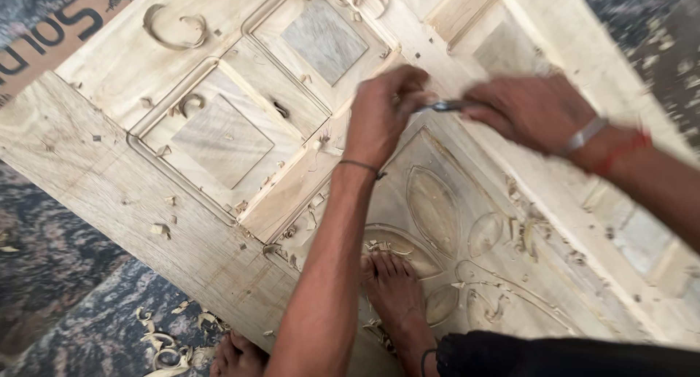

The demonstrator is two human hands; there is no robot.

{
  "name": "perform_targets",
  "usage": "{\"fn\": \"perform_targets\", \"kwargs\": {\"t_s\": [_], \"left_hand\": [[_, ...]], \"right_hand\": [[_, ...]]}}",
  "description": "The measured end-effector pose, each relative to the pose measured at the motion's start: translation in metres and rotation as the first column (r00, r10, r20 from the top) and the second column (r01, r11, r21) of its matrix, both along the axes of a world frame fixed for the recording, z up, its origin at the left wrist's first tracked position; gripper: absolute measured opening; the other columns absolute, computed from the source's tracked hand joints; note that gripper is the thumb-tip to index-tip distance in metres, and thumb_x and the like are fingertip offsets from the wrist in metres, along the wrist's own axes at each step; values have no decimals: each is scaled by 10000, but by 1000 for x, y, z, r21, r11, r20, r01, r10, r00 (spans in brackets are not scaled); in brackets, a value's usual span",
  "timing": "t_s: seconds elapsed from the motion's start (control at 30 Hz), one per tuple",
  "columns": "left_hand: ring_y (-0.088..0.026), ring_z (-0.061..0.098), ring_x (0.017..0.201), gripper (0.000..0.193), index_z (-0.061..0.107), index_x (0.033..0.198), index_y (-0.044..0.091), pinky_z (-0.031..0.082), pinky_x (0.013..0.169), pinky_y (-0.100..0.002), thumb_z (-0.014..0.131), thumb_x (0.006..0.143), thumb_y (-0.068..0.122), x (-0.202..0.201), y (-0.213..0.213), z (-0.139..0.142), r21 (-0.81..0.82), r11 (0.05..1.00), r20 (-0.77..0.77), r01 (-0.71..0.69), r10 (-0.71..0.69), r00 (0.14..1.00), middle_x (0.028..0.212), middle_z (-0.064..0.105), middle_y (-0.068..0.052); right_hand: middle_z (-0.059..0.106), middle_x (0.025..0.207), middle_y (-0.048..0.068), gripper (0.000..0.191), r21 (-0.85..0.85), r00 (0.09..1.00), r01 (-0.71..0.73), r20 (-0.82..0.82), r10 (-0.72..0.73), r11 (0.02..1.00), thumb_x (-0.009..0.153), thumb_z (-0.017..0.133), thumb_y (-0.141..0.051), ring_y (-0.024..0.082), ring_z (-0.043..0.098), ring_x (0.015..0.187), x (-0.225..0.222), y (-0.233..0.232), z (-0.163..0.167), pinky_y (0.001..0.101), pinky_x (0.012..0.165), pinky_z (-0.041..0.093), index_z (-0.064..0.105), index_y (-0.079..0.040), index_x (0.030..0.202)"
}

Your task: The person kneels on the floor beside a large carved wooden door panel and uses a chisel to carve and refine a floral relief pattern, steadying the surface with the other hand and brushing away wood shavings between cuts.

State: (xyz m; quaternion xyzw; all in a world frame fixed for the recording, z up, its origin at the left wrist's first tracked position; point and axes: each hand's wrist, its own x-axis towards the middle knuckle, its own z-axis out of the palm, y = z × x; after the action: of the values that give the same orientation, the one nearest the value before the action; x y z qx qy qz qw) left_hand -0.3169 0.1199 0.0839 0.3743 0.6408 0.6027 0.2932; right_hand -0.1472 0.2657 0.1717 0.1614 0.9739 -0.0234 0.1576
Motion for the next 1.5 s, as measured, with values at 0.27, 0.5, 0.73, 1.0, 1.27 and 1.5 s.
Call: {"fn": "perform_targets", "kwargs": {"t_s": [0.27, 0.5, 0.73, 1.0, 1.27, 1.5], "left_hand": [[-269, 713, 1120, 276, 654, 1254, 54, 599, 972, -409, 622, 980, 27, 39, -5, -60, -138, 983, -213, -123, 92, 973, 1311, 692, -129], [-354, 379, 1525, 624, 466, 1516, 30, 285, 1287, -461, 592, 962, 288, 182, -31, -78, -238, 828, -372, 507, -560, 740, 1641, 392, -181], [-237, 195, 1596, 684, 344, 1578, 103, 139, 1332, -455, 523, 1000, 422, 149, -36, -88, -469, 796, -643, 382, -605, 471, 1706, 198, -80], [-269, 35, 1588, 728, 184, 1601, 71, 33, 1304, -500, 458, 1024, 421, 102, -84, -52, -701, 636, -523, 323, -766, 374, 1699, 59, -130], [-300, 440, 1447, 502, 420, 1501, -25, 628, 733, -233, 530, 1014, 22, 9, -150, 0, -912, 303, -371, 278, -897, -239, 1731, 205, -193], [-285, 682, 1123, 395, 506, 1384, 4, 578, 952, -394, 457, 1047, 205, -10, -160, 32, -919, 10, 67, 393, -981, 182, 1330, 609, -193]], "right_hand": [[606, 679, 62, 354, -545, 497, 733, 22, -868, 406, 1053, 578, -341, 125, 517, 554, 189, -55, -72, 319, 507, 418, 728, -28, 1121], [515, 667, 0, 304, -832, 184, 543, -8, -983, 109, 1126, 536, -253, 60, 419, 530, 197, -83, -100, 243, 471, 330, 679, 13, 1158], [541, 710, -5, 287, -823, 213, 536, -83, -973, 188, 1158, 554, -252, 57, 471, 551, 174, -74, -118, 242, 458, 359, 669, 10, 1131], [550, 745, 14, 324, -825, 269, 499, -144, -953, 265, 1222, 526, -257, 66, 477, 570, 173, -79, -118, 244, 485, 380, 644, 41, 1172], [557, 715, 30, 348, -820, 303, 483, -172, -937, 307, 1248, 519, -251, 76, 493, 591, 177, -80, -120, 251, 498, 391, 628, 62, 1142], [553, 717, 30, 347, -829, 287, 465, -192, -938, 312, 1257, 525, -248, 60, 485, 549, 176, -82, -123, 251, 506, 387, 627, 65, 1150]]}}
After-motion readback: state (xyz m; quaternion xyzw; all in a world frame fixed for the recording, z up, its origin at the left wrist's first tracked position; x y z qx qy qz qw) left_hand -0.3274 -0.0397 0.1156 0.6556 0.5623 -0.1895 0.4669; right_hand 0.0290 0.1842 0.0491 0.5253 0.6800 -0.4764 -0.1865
